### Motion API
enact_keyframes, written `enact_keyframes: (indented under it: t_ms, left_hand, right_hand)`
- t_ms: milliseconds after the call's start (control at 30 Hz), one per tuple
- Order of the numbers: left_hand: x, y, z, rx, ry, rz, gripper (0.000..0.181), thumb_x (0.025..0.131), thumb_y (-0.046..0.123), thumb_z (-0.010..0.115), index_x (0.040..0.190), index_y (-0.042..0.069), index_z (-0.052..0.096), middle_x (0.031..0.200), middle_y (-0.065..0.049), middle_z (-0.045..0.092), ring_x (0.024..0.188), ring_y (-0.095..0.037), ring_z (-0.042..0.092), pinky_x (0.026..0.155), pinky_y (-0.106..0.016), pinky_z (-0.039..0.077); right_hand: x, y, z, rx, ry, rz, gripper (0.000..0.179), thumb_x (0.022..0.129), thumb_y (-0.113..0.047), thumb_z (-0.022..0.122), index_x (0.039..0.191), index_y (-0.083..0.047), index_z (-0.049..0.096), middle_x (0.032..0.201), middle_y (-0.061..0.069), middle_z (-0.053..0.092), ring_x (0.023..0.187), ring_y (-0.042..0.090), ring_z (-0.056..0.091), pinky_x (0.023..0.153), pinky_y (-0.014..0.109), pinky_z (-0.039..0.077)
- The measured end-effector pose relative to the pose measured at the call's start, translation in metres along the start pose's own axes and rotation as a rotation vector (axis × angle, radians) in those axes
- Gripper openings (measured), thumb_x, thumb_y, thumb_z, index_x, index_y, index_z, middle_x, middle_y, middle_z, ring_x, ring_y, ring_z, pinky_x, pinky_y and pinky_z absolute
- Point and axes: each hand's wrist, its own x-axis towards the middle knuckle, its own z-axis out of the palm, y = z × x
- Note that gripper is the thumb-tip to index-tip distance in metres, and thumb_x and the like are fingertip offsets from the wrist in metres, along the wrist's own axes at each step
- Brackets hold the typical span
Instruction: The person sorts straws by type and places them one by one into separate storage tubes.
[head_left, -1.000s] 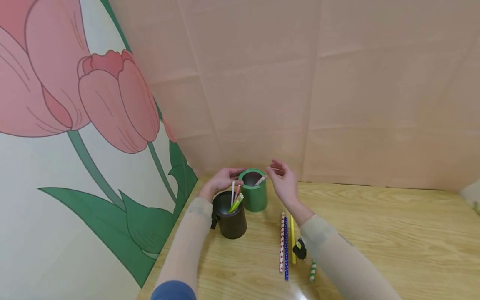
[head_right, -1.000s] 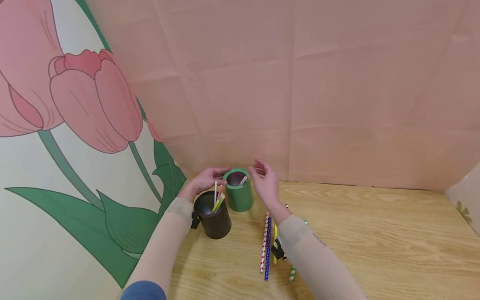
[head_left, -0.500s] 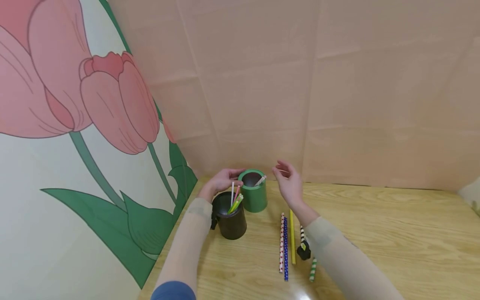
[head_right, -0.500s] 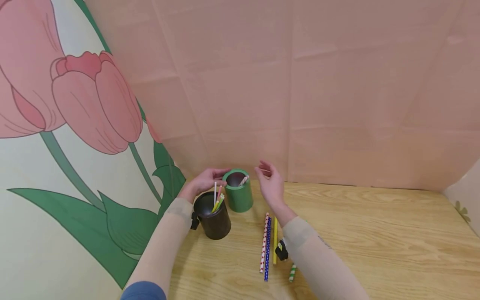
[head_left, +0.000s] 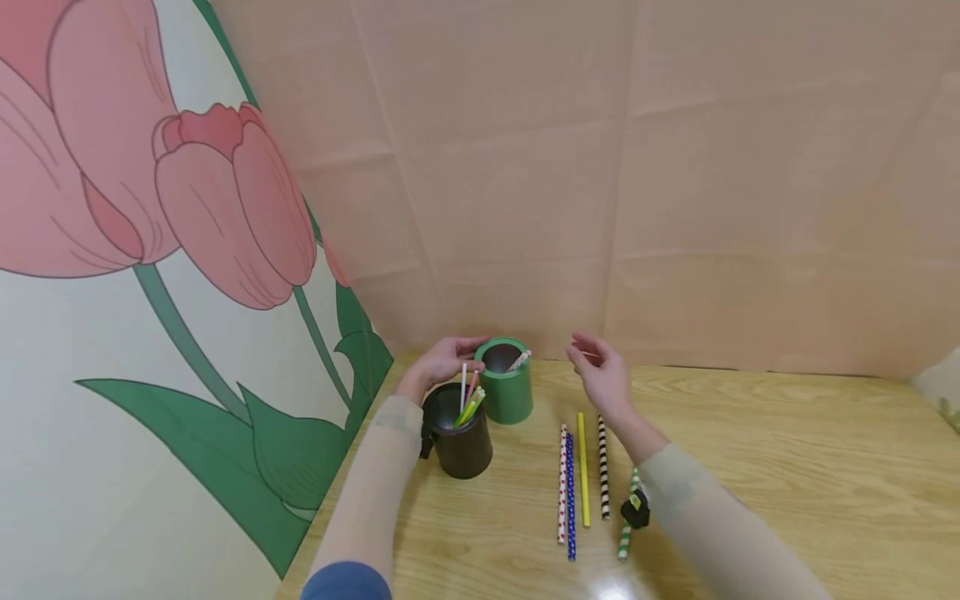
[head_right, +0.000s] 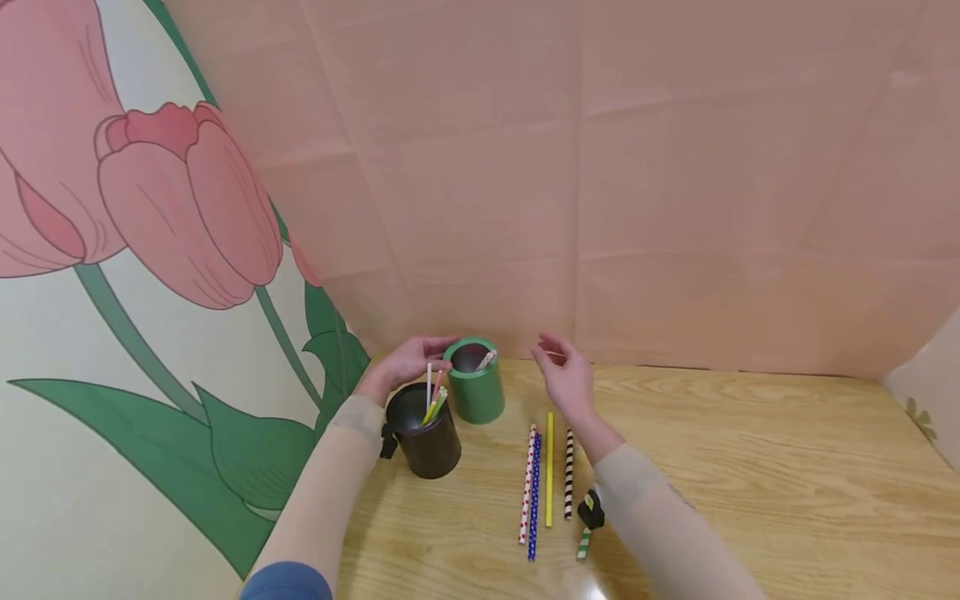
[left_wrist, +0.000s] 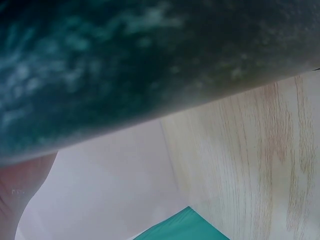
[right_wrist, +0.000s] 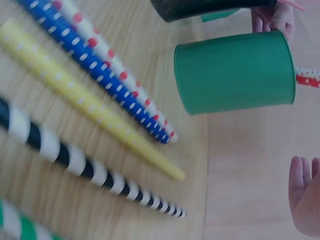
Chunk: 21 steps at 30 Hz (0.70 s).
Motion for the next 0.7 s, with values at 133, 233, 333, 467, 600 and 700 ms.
enact_keyframes:
  t_ms: [133, 233, 333, 467, 600, 700]
  left_hand:
    - [0.0, 0.001, 0.0, 0.015, 0.004, 0.001, 0.062, 0.103, 0.007, 0.072, 0.16, 0.004, 0.048, 0.161, -0.016, 0.05, 0.144, -0.032, 0.053, 0.119, -0.041, 0.041]
    - [0.001, 0.001, 0.0, 0.017, 0.004, 0.004, 0.062, 0.104, 0.008, 0.071, 0.161, 0.005, 0.048, 0.161, -0.015, 0.05, 0.144, -0.032, 0.053, 0.119, -0.04, 0.041]
    - [0.002, 0.0, 0.0, 0.007, 0.006, 0.008, 0.061, 0.104, 0.008, 0.071, 0.161, 0.005, 0.048, 0.161, -0.015, 0.05, 0.144, -0.033, 0.053, 0.119, -0.04, 0.041]
    - [0.002, -0.002, -0.001, 0.006, 0.017, 0.011, 0.061, 0.104, 0.008, 0.071, 0.16, 0.005, 0.049, 0.161, -0.015, 0.051, 0.144, -0.032, 0.053, 0.118, -0.04, 0.041]
    - [0.001, -0.004, 0.0, 0.012, 0.02, 0.013, 0.061, 0.104, 0.008, 0.071, 0.161, 0.005, 0.049, 0.161, -0.015, 0.05, 0.144, -0.033, 0.053, 0.118, -0.041, 0.042]
    - [0.002, -0.005, 0.0, 0.01, 0.018, 0.017, 0.061, 0.104, 0.008, 0.071, 0.161, 0.004, 0.048, 0.161, -0.016, 0.05, 0.144, -0.033, 0.053, 0.118, -0.041, 0.042]
  right_hand:
    - [-0.006, 0.01, -0.017, 0.001, -0.057, 0.028, 0.043, 0.108, -0.017, 0.067, 0.145, 0.003, 0.061, 0.136, 0.026, 0.065, 0.102, 0.004, 0.065, 0.088, 0.023, 0.059]
    - [-0.012, 0.017, -0.033, 0.018, -0.1, 0.044, 0.046, 0.107, -0.014, 0.068, 0.148, 0.005, 0.058, 0.138, 0.028, 0.062, 0.1, -0.001, 0.065, 0.087, 0.023, 0.059]
    - [-0.021, 0.024, -0.05, 0.013, -0.142, 0.061, 0.049, 0.105, -0.011, 0.07, 0.149, 0.007, 0.056, 0.139, 0.028, 0.062, 0.1, -0.002, 0.066, 0.087, 0.025, 0.06]
    - [-0.035, 0.033, -0.074, -0.054, -0.215, 0.085, 0.05, 0.105, -0.012, 0.071, 0.149, 0.005, 0.055, 0.139, 0.027, 0.062, 0.105, 0.004, 0.068, 0.089, 0.027, 0.06]
    - [-0.053, 0.037, -0.095, -0.168, -0.29, 0.1, 0.051, 0.104, -0.015, 0.073, 0.148, 0.005, 0.057, 0.136, 0.029, 0.064, 0.111, 0.021, 0.069, 0.086, 0.026, 0.06]
    - [-0.067, 0.041, -0.107, -0.239, -0.312, 0.121, 0.051, 0.102, -0.016, 0.077, 0.145, 0.006, 0.059, 0.133, 0.03, 0.066, 0.111, 0.031, 0.07, 0.082, 0.027, 0.06]
